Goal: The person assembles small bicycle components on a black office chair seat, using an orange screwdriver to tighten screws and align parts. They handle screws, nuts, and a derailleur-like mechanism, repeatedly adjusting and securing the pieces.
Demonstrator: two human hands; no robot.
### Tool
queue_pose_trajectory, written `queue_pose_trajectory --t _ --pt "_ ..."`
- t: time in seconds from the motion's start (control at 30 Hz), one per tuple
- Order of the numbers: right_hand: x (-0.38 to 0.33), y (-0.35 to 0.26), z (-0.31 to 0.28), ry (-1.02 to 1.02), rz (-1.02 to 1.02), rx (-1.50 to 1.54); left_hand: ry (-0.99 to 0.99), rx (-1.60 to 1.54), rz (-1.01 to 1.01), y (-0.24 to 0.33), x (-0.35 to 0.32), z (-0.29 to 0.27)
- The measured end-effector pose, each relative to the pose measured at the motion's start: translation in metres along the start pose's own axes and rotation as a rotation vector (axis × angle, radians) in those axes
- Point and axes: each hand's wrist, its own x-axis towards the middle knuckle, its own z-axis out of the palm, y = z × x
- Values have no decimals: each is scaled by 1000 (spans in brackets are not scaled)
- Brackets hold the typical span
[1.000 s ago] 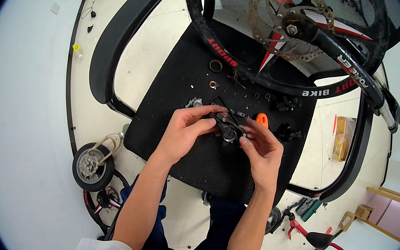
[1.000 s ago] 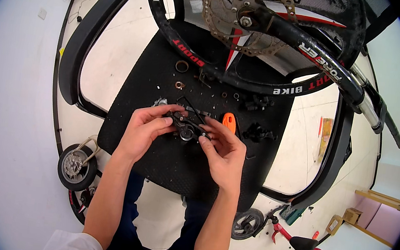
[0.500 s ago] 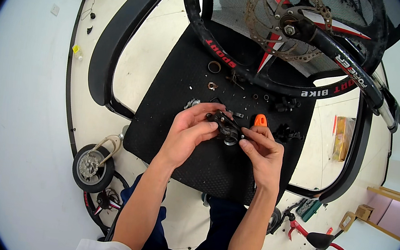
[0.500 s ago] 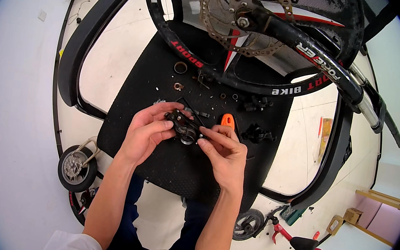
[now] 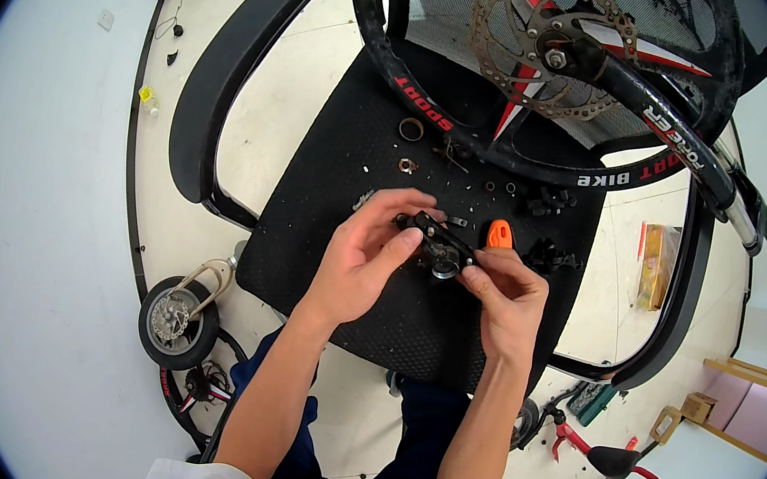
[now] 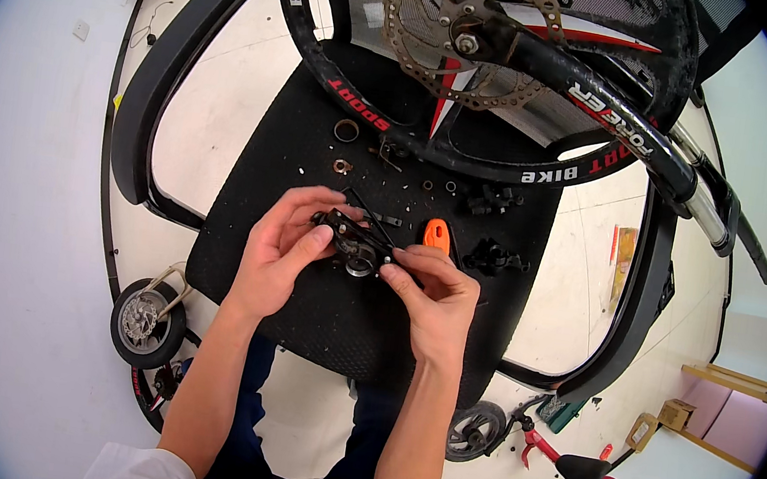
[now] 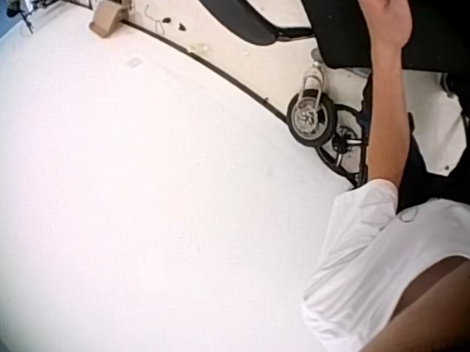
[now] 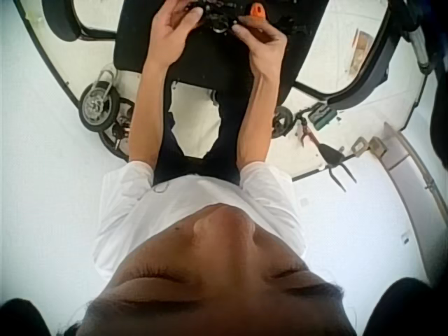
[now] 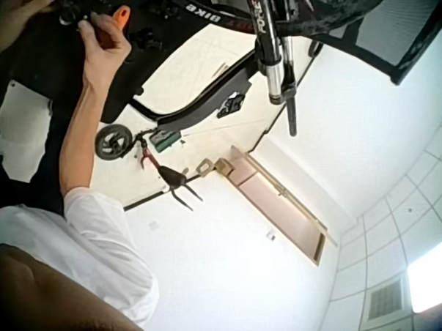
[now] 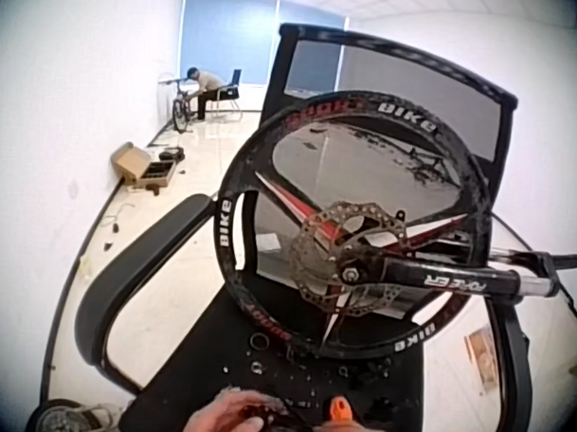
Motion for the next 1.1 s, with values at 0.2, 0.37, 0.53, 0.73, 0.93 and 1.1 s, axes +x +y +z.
queue_pose_trajectory --t 0.2,0.37,0.53,0.73,0.93,1.1 --pt "3 -3 -4 -22 -67 -127 19 288 57 -8 2 -11" --pt "3 -4 -8 -120 -126 -297 -7 568 -113 8 -5 -17" --pt "-2 13 -11 -220 -129 -476 -82 803 -3 -5 -18 -33" --pt "-7 17 -9 -169 -277 -647 -96 837 33 -9 -22 -35" --pt "-8 20 -10 -161 -360 -742 -62 722 -50 -10 -24 -36" --pt "-7 16 -9 -166 -234 -660 -51 629 -113 -8 -22 -36"
